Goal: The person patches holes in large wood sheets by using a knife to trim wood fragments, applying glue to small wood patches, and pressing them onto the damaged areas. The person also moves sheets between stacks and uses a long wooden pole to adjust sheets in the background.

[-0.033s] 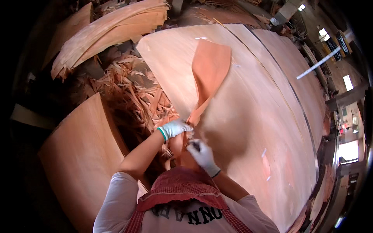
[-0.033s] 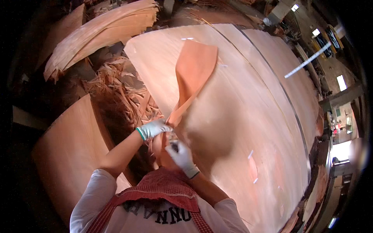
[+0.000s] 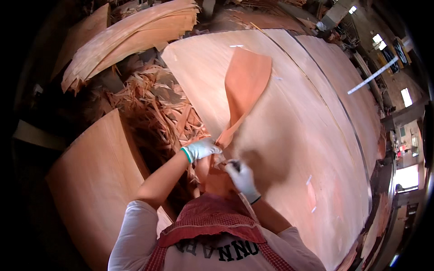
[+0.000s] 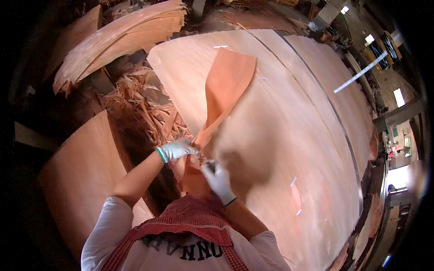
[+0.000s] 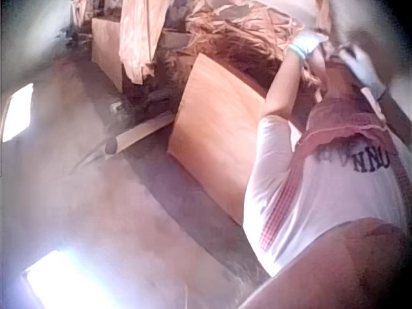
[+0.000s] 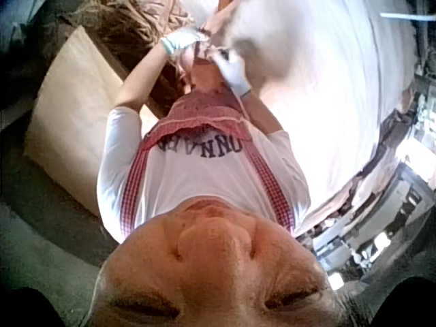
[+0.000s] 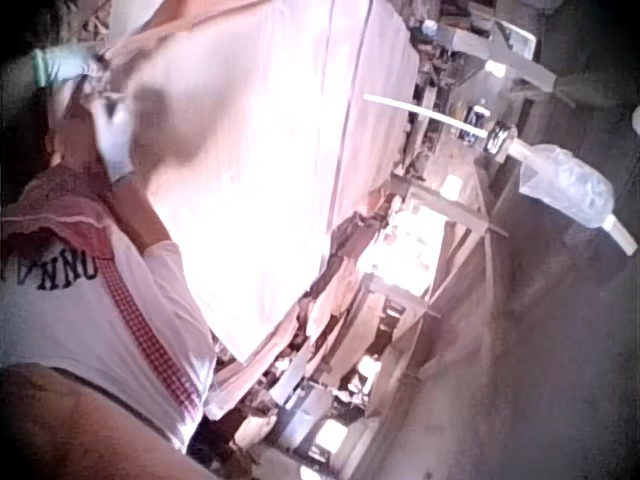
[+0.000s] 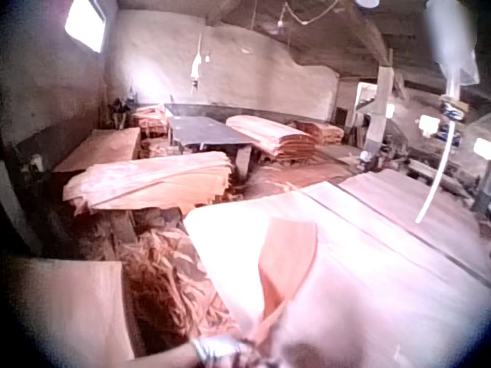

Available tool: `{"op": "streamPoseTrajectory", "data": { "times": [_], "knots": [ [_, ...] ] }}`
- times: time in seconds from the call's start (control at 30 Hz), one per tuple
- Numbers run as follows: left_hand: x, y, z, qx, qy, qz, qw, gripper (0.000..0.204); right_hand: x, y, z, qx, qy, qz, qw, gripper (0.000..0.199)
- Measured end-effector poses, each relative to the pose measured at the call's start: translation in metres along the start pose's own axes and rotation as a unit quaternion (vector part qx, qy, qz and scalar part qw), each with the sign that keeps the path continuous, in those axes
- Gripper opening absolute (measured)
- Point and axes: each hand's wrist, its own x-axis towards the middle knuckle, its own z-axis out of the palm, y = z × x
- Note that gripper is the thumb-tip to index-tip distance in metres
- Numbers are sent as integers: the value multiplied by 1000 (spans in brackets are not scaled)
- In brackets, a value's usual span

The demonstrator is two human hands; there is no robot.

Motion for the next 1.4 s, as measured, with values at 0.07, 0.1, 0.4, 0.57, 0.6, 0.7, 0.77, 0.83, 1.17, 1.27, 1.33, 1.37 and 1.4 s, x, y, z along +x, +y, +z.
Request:
{"op": "streamPoseTrajectory", "data": {
  "times": [0.07,0.1,0.4,0.57,0.6,0.7,0.77,0.83,1.17,1.27,1.33,1.37,1.4],
  "knots": [
    [-22,45,-21,-30,-42,41,998,26,49,23,-36,81,100,128,983,22],
    [-47,82,-37,162,0,54,985,27,74,15,-46,81,117,154,978,24],
    [-93,174,-176,250,-89,-106,958,50,338,5,-47,465,102,164,864,48],
    [-98,163,-264,351,8,-80,933,55,435,-19,10,448,178,134,866,27],
    [-99,163,-288,336,36,-134,932,49,449,-28,20,441,192,107,870,29],
    [-108,115,-374,411,172,-143,884,45,479,-99,68,433,191,41,880,29],
    [-99,109,-436,454,218,-176,846,41,499,-144,91,425,203,6,882,28],
    [-85,102,-502,485,273,-154,817,37,517,-190,109,421,220,-20,879,27],
    [79,135,-722,564,273,10,780,28,576,-224,138,348,413,-108,835,60],
    [153,138,-722,567,196,78,796,22,577,-171,105,314,446,-76,835,55],
    [195,140,-712,556,177,72,809,21,560,-149,96,374,433,16,820,32],
    [216,131,-711,549,173,78,814,21,547,-136,106,358,409,70,837,31],
    [231,126,-710,553,158,94,813,21,537,-127,114,342,382,123,850,30]
  ]
}}
